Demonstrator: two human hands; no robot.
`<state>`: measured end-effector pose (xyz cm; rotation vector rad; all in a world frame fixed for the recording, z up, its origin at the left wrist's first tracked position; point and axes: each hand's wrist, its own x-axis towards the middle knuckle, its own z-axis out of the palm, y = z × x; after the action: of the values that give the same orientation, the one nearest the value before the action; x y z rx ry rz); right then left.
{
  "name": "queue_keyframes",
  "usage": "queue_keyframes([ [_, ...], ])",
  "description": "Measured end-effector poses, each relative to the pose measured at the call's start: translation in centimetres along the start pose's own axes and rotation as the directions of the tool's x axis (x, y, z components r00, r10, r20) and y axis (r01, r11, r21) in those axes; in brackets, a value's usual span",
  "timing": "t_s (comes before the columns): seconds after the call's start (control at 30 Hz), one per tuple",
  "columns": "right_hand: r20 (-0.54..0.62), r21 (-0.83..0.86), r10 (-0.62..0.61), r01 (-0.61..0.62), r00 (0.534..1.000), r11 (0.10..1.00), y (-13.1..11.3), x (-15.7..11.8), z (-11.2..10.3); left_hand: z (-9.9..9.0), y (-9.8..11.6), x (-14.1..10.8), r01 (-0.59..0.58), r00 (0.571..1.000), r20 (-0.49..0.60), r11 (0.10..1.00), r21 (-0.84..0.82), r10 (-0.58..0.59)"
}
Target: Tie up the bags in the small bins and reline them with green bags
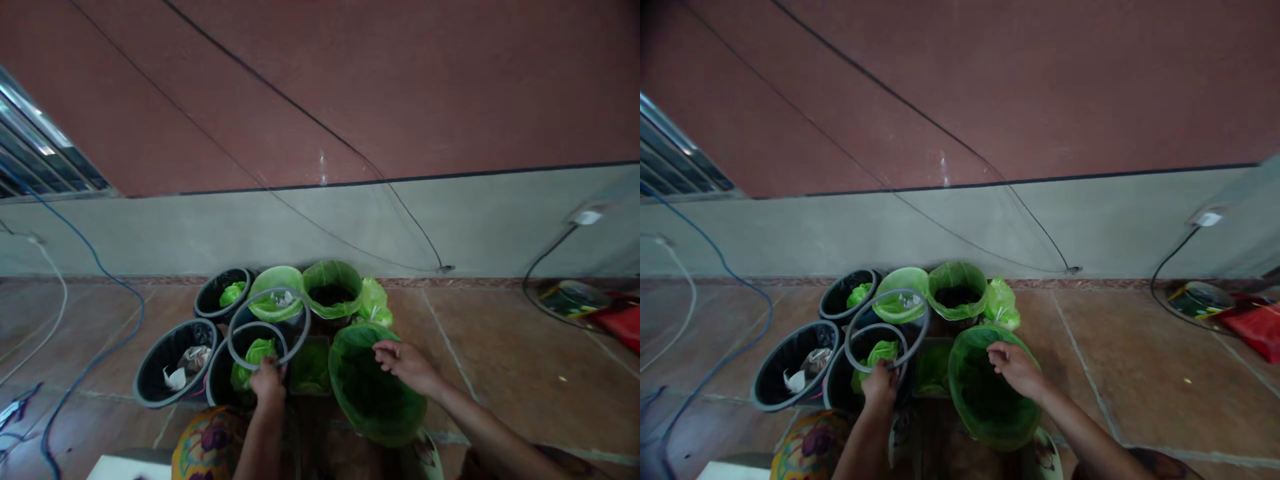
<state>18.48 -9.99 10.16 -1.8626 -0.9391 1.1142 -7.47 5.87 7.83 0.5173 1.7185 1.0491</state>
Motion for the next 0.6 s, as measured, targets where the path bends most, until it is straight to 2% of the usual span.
queue_keyframes([
  [0.07, -0.068, 0.023, 0.022, -0.02, 0.997, 1.0, -0.8, -0.4, -0.1, -0.8, -1.9, -3.1, -0.019, 0.988, 0.151, 0.999, 0.048, 0.011],
  [0.17, -0.184, 0.182, 0.086, -0.052, 0.979, 0.982, -0.9, -1.0, -0.8, -2.0, -5.1, -7.0, -0.14, 0.913, 0.407, 0.966, 0.216, 0.042],
  [0.23, -0.248, 0.317, 0.146, -0.062, 0.958, 0.946, -0.3, -1.3, -1.7, -2.4, -6.8, -8.6, -0.237, 0.869, 0.492, 0.917, 0.32, 0.053],
  [0.3, -0.318, 0.359, 0.198, -0.076, 0.927, 0.93, 0.8, -1.4, -2.9, -2.3, -8.0, -9.4, -0.337, 0.828, 0.557, 0.845, 0.414, 0.058],
  [0.37, -0.356, 0.251, 0.206, -0.119, 0.911, 0.961, 2.0, -1.1, -4.1, -1.8, -8.7, -9.6, -0.414, 0.785, 0.619, 0.765, 0.493, 0.026],
  [0.43, -0.338, 0.01, 0.164, -0.171, 0.927, 0.985, 3.1, -0.7, -5.1, -1.1, -9.1, -9.8, -0.449, 0.763, 0.646, 0.697, 0.559, -0.026],
  [0.53, -0.3, -0.351, 0.108, -0.215, 0.948, 0.911, 4.1, -0.2, -5.8, -0.1, -9.5, -9.9, -0.493, 0.786, 0.618, 0.598, 0.632, -0.006],
  [0.6, -0.311, -0.478, 0.11, -0.255, 0.944, 0.841, 4.4, 0.1, -5.7, 0.3, -9.6, -9.9, -0.53, 0.802, 0.595, 0.531, 0.661, 0.06],
])
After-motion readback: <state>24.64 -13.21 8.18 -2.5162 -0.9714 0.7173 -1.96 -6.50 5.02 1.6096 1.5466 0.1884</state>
